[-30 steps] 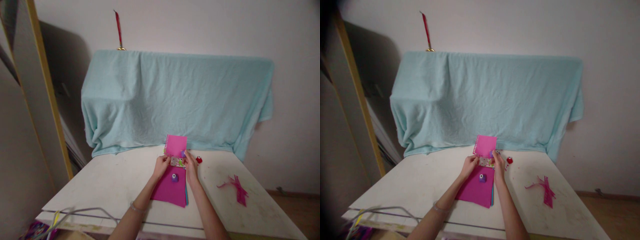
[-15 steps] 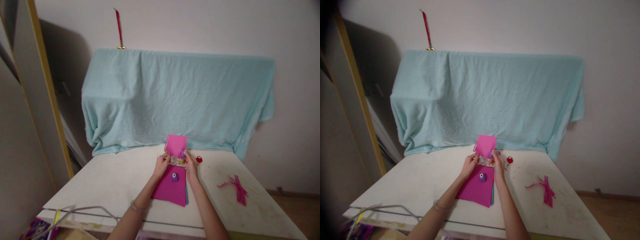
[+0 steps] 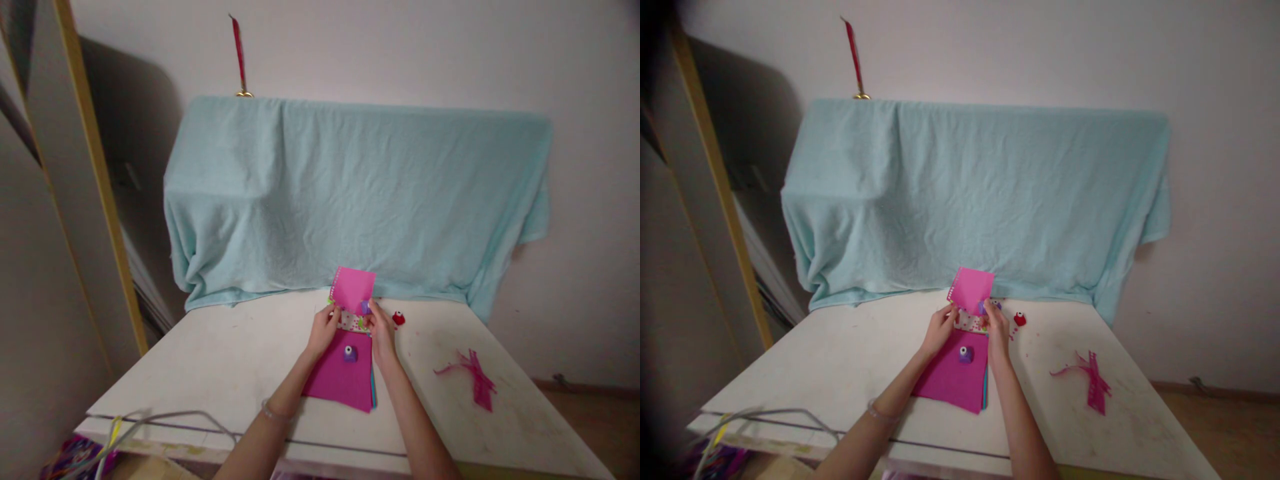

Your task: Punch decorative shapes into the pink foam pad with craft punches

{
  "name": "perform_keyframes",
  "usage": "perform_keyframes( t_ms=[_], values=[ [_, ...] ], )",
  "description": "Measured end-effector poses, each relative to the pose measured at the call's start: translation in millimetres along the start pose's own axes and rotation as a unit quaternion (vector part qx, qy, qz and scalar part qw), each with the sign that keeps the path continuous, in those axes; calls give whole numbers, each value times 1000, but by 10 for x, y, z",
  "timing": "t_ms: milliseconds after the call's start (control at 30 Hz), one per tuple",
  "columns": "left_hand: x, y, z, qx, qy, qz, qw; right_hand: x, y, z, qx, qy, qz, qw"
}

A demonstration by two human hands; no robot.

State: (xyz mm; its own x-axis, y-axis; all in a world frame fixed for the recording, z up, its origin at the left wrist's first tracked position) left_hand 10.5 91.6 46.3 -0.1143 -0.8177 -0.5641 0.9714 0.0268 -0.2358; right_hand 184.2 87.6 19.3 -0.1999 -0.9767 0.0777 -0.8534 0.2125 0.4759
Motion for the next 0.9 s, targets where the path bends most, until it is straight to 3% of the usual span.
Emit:
perform_keyframes(
  t_ms=[567,900],
  values=[
    [19,20,-114,-5,-13,-3,1000,11,0,4,7,0,2,1000],
    [79,54,-160,57,-69,-25,996,10,-17,-25,16,-8,13,1000]
  ],
)
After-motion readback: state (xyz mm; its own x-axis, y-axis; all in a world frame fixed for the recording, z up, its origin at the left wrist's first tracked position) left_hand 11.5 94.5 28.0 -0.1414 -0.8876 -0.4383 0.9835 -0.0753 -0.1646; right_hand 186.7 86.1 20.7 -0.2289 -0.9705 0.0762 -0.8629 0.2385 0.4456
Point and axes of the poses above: each hand's wrist, its own x-axis away from the middle knuckle, its own y-axis out of the palm, z = x × y, the point moved 10 cm from there along -x, towards the middle knuckle, and after that the axes turned 10 degrees about y, right-handed, at the moved point
